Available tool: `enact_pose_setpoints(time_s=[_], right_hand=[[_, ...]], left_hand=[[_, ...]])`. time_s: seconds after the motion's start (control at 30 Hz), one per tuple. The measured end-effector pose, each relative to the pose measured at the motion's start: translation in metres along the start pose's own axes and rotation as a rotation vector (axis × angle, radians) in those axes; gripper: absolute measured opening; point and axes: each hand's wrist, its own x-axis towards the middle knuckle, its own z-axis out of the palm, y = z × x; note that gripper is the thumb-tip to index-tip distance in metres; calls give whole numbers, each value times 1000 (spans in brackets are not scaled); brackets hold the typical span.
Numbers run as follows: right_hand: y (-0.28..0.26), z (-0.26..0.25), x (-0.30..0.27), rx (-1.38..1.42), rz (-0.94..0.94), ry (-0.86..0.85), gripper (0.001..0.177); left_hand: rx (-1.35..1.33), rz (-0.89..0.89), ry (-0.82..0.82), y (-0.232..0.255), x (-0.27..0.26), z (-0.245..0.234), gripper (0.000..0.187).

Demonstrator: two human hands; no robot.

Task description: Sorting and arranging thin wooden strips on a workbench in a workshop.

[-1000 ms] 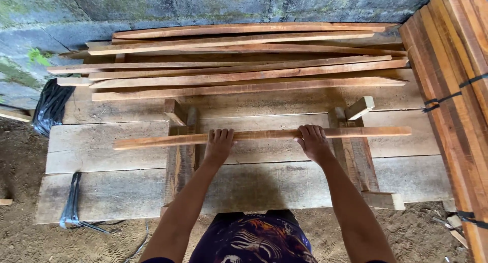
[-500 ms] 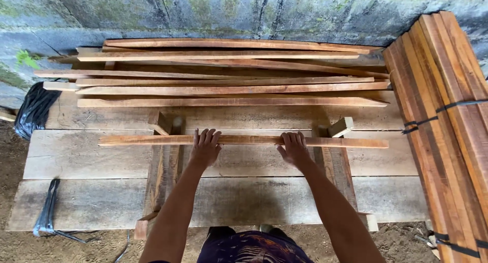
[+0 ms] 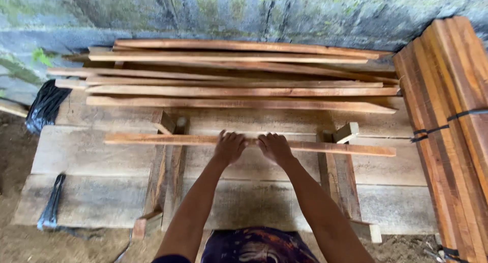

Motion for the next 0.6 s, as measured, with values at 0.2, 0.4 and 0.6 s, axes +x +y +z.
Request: enact_pose_setpoints(time_s=[0.2,0.4,0.6], right_hand=[[24,-141,-61,137,260,-91,57],[121,-27,-60,65,413,-209,78],[112,-48,-54,53,387,-232,82]], left_hand=[[56,-291,100,-79,-36,-30,48],[161,-227,347,-150,-38,23,57],[190,-132,437,-161,-31,37,57]])
